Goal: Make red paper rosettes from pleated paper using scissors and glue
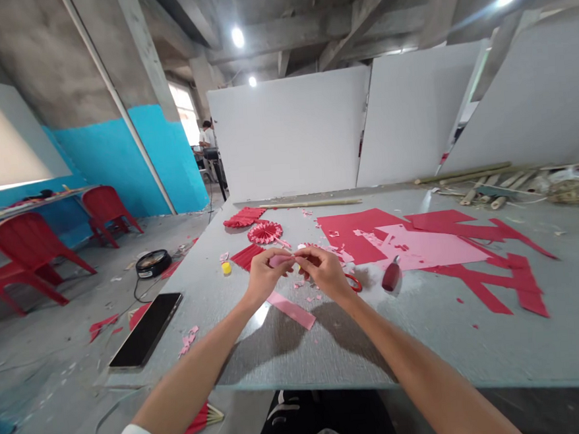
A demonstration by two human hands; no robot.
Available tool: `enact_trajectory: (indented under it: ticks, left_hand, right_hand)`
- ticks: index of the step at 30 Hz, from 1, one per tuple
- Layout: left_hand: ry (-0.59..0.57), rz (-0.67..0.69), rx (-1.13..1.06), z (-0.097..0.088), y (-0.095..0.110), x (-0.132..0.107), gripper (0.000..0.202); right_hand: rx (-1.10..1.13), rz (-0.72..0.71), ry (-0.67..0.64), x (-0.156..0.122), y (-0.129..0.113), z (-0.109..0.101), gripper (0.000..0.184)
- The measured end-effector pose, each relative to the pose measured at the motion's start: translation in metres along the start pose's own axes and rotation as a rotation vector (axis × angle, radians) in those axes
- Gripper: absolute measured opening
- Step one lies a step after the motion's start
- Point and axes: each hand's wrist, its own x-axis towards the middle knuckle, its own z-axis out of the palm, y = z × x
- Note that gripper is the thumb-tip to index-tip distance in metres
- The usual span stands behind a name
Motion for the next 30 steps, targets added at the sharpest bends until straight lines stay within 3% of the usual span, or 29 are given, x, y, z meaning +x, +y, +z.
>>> enact_trajectory:
  ticks: [16,24,30]
  left_hand:
    - [-0.011,0.018,0.063,-0.0005,-0.0024,-0.0012,0.016]
    - [-0.009,0.122,0.256,-0.0014,0.0022,-0.0026,0.016]
    - [-0.003,0.148,0.230,0.0002,-0.0012,-0.0028,0.008]
  right_hand:
    - [-0.008,0.032,0.017,0.0001,-0.0028,0.0024,0.034]
    - [-0.002,0.047,0.024,0.0000,-0.0045,0.0031,0.034]
    - [0.037,0.054,0.020,0.0000,-0.0029,0.0041,0.035]
